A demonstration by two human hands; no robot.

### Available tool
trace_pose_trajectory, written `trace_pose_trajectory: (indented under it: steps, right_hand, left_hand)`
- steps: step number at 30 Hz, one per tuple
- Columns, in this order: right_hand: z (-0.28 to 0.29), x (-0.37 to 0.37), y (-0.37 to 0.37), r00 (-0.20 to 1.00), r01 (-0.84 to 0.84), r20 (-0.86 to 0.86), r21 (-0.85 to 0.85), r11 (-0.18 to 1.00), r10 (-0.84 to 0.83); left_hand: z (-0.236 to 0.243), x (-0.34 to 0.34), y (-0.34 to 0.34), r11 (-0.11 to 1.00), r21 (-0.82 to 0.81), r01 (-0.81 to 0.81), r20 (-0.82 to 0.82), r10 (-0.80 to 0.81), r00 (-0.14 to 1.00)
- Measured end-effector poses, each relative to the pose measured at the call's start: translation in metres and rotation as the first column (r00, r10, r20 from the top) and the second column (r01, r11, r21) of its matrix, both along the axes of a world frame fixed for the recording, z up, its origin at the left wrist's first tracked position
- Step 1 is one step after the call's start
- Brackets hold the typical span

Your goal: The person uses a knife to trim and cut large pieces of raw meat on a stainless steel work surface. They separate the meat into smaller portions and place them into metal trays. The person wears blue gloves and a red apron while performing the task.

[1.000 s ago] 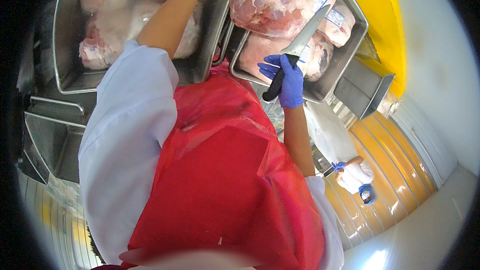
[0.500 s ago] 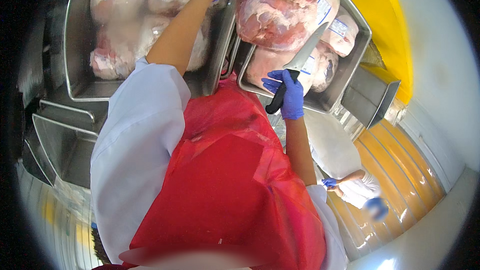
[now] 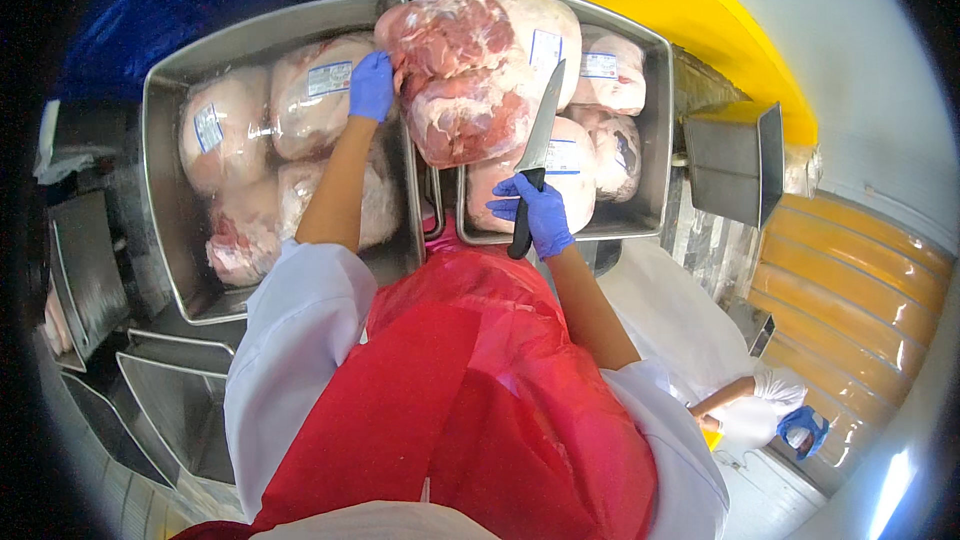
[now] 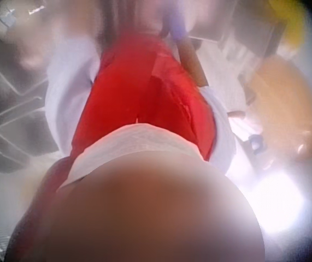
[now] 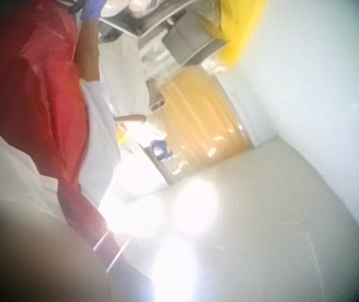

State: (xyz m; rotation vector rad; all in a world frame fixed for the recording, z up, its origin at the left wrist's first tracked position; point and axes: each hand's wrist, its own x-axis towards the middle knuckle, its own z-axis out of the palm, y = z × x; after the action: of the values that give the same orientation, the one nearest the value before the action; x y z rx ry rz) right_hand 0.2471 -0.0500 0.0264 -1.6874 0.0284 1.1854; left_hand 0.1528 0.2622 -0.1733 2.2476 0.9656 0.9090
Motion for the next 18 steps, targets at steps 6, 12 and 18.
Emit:
trace_pose_trajectory:
  steps: [6, 12, 18]
  right_hand:
    - [-0.009, 0.011, -0.01, 0.999, 0.05, -0.019, 0.024, 0.998, -0.049]
    - [-0.003, 0.025, -0.011, 0.999, -0.04, 0.022, 0.073, 0.997, 0.039]
    - [0.012, -0.005, 0.03, 0.946, -0.219, 0.29, 0.232, 0.948, 0.147]
  left_hand:
    - [0.01, -0.01, 0.018, 0.978, 0.188, 0.09, -0.205, -0.05, 0.977]
    - [0.017, -0.03, -0.01, 0.988, -0.116, 0.104, -0.066, -0.112, 0.992]
    - [0.161, -0.051, -0.179, 0.181, -0.92, 0.348, 0.37, 0.099, 0.924]
